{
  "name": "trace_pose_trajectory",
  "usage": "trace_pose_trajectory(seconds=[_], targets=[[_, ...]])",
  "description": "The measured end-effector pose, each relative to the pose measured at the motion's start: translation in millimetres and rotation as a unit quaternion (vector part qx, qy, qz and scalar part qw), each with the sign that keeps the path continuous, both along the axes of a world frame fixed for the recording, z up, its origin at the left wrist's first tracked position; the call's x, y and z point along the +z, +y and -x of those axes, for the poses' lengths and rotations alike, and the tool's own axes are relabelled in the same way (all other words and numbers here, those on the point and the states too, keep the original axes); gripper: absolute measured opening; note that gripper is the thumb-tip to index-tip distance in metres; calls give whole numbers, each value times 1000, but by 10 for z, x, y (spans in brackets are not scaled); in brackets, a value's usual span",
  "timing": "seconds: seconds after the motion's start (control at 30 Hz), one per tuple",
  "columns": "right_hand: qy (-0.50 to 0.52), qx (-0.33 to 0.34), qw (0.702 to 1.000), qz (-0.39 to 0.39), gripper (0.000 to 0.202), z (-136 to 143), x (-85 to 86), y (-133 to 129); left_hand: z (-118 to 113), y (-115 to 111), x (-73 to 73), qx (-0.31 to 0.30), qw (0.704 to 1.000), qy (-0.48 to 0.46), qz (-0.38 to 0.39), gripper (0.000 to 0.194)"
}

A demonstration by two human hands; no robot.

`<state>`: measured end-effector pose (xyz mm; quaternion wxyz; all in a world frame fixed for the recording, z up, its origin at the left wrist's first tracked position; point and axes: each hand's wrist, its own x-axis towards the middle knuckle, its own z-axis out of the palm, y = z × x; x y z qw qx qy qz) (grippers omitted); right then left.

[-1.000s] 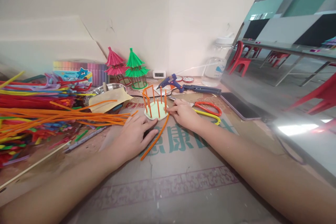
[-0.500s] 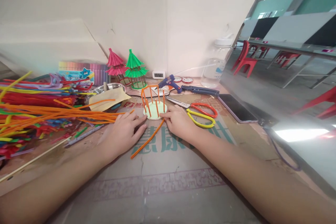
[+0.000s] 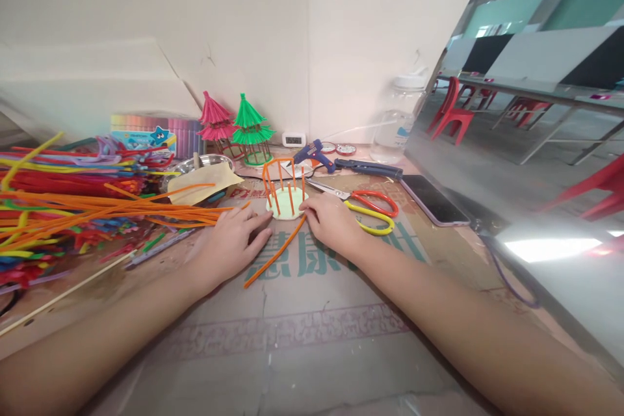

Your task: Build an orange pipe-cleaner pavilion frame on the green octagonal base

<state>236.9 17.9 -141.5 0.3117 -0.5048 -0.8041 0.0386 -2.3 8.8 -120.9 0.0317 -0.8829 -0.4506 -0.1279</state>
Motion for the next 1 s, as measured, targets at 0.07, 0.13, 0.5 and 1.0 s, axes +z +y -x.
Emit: trace_pose_trajectory(seconds=[0.07, 0.13, 0.5, 1.0], targets=[[18, 20, 1000, -9, 20, -20, 67, -44, 3, 6, -8, 1, 1000, -7, -2, 36], [12, 83, 996, -5, 17, -25, 150, -108, 14, 14, 1, 1, 1000, -13, 5, 35], [-84, 148, 985, -40, 17, 184, 169, -282, 101, -132, 447, -48, 977, -108, 176, 35], [-42, 92, 993, -69, 18, 32, 769, -345, 37, 5, 1045, -130, 988, -52, 59, 27]])
